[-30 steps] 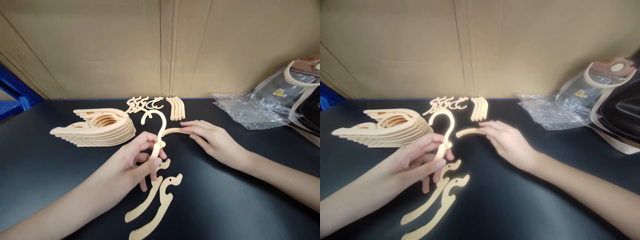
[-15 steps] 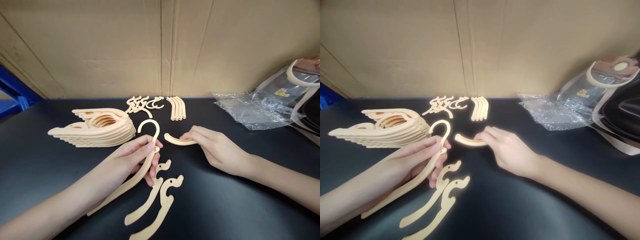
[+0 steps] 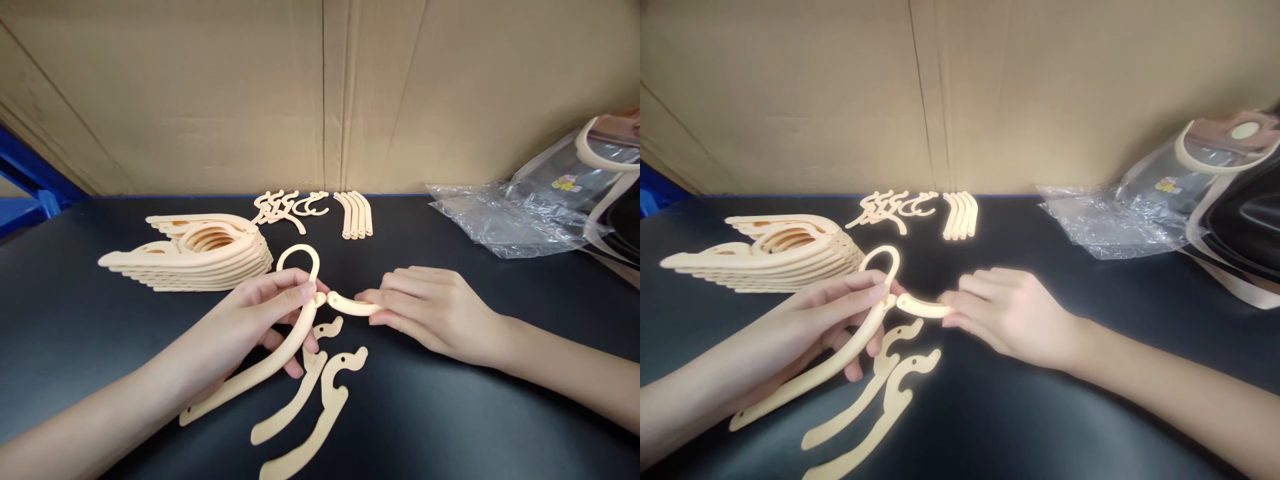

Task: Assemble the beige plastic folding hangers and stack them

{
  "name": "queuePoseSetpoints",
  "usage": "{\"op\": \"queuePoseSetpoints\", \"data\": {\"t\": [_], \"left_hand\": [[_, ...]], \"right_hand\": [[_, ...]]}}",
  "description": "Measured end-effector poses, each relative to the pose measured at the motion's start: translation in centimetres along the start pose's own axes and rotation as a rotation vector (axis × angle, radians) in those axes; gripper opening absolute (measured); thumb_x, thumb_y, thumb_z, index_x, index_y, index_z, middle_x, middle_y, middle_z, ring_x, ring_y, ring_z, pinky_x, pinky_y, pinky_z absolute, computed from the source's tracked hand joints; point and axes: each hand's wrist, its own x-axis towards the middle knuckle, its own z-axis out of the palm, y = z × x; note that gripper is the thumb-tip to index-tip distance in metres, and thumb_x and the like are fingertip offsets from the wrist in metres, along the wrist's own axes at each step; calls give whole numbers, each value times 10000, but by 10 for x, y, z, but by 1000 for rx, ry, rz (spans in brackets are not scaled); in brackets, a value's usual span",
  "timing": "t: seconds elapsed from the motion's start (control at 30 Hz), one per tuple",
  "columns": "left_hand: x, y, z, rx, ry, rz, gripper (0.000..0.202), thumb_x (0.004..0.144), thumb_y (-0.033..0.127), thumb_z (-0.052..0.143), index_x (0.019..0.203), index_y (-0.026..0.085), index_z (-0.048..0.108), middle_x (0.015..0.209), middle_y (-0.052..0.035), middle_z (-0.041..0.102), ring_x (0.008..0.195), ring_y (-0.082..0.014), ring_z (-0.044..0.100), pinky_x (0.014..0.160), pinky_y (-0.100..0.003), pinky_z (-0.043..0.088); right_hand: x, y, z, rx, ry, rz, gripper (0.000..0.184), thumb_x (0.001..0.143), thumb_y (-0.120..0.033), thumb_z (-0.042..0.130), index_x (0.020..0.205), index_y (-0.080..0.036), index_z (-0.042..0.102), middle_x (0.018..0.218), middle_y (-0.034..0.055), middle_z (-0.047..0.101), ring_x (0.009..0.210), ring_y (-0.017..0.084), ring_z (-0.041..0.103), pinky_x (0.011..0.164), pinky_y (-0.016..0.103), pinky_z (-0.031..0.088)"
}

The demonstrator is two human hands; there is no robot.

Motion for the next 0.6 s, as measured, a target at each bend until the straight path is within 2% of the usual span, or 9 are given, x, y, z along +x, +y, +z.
{"op": "queuePoseSetpoints", "data": {"t": [0.13,0.23,0.37,0.6], "left_hand": [[3,-2,-3,-27,-41,-16,286,778,440,792,898,194,710,605,16,664,530,-132,667,438,-170,568],[4,-3,-5,11,-75,-17,266,836,443,738,921,192,714,624,-4,700,474,-102,638,449,-162,567],[3,-2,-6,36,-105,-15,244,873,426,702,934,190,701,616,-5,705,547,-121,674,481,-166,582],[3,-3,-6,65,-174,-7,212,905,393,669,914,181,676,603,13,686,544,-110,661,454,-153,568]], "right_hand": [[-1,-1,2,-64,-6,-18,285,1031,-261,470,1150,-120,688,795,23,636,663,147,547,593,287,416],[-1,-3,2,-116,1,-51,274,1023,-255,491,1148,-118,693,777,14,638,628,140,528,561,290,403],[-2,-6,1,-199,48,-94,249,1013,-236,513,1114,-114,705,733,3,632,603,139,500,537,292,384],[-1,-7,1,-272,90,-128,217,1004,-238,539,1088,-121,702,706,-11,619,586,130,462,526,278,356]]}}
